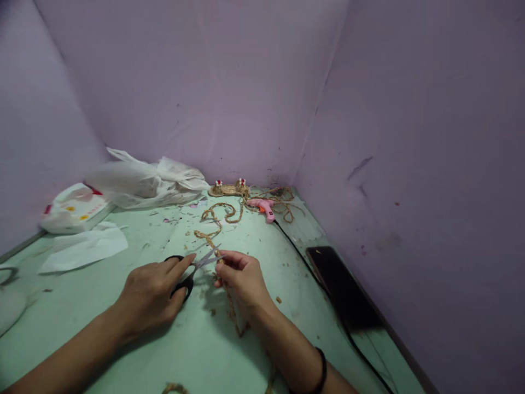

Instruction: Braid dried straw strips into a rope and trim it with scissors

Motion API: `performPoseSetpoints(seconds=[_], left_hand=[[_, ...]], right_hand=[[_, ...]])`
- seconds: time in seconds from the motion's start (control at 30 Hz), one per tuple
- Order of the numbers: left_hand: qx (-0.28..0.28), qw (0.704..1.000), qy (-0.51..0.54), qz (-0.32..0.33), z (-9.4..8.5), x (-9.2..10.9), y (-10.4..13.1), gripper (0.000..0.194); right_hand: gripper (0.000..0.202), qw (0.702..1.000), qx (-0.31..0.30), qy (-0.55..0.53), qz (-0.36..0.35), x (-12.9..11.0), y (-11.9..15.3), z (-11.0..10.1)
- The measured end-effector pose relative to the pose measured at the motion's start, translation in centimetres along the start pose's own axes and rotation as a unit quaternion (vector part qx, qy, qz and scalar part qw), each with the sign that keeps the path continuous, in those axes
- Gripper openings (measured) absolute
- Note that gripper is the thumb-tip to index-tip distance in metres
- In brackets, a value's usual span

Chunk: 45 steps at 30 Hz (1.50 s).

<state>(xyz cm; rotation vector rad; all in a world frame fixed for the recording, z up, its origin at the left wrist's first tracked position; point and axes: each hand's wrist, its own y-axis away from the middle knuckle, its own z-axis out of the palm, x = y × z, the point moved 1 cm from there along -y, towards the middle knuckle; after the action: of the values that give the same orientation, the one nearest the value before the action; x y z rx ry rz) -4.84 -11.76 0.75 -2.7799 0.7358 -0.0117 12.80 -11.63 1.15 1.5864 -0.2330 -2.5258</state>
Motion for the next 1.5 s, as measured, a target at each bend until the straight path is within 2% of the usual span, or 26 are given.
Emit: performPoseSetpoints(seconds=[0.17,0.43,0.57,0.7,0.87,1.17,1.27,1.4,1.5], left_hand=[[-0.01,1.0,-0.023,0.014,0.43,-0.14,0.05,0.051],[0.029,0.994,-0.098,0.035,0.49,-0.07,0.14,0.051],[0.015,0.994,-0.099,0.037,0.67,-0.22,0.19,0.053],[-0.007,0.999,-0.03,0.02,0.88,-0.52,0.16,0.052],[0.018,0.988,0.141,-0.062,0.34,-0.74,-0.25,0.04],[0.033,0.982,0.137,-0.124,0.12,-0.68,-0.47,0.042],[0.032,0.986,0.123,-0.106,0.31,-0.7,-0.41,0.044],[-0.002,0.995,0.08,-0.053,0.39,-0.36,-0.3,0.049],[-0.029,0.997,0.053,-0.04,0.37,-0.14,-0.19,0.052]], right_hand=[[0.029,0.998,0.015,0.049,-0.026,0.11,-0.04,-0.03],[0.026,0.997,0.026,0.068,-0.039,0.18,-0.05,0.05],[0.023,0.996,0.034,0.074,-0.04,0.08,-0.12,0.1],[0.028,0.997,0.043,0.056,-0.034,-0.07,-0.11,0.02],[0.031,0.999,0.038,0.01,0.003,-0.11,-0.14,-0.15],[0.033,0.998,0.017,-0.021,0.061,-0.14,-0.26,-0.34],[0.036,0.998,0.009,-0.005,0.068,-0.19,-0.22,-0.42],[0.04,0.998,0.037,0.025,0.044,-0.06,-0.2,-0.47],[0.043,0.996,0.059,0.06,0.024,0.09,-0.18,-0.48]])
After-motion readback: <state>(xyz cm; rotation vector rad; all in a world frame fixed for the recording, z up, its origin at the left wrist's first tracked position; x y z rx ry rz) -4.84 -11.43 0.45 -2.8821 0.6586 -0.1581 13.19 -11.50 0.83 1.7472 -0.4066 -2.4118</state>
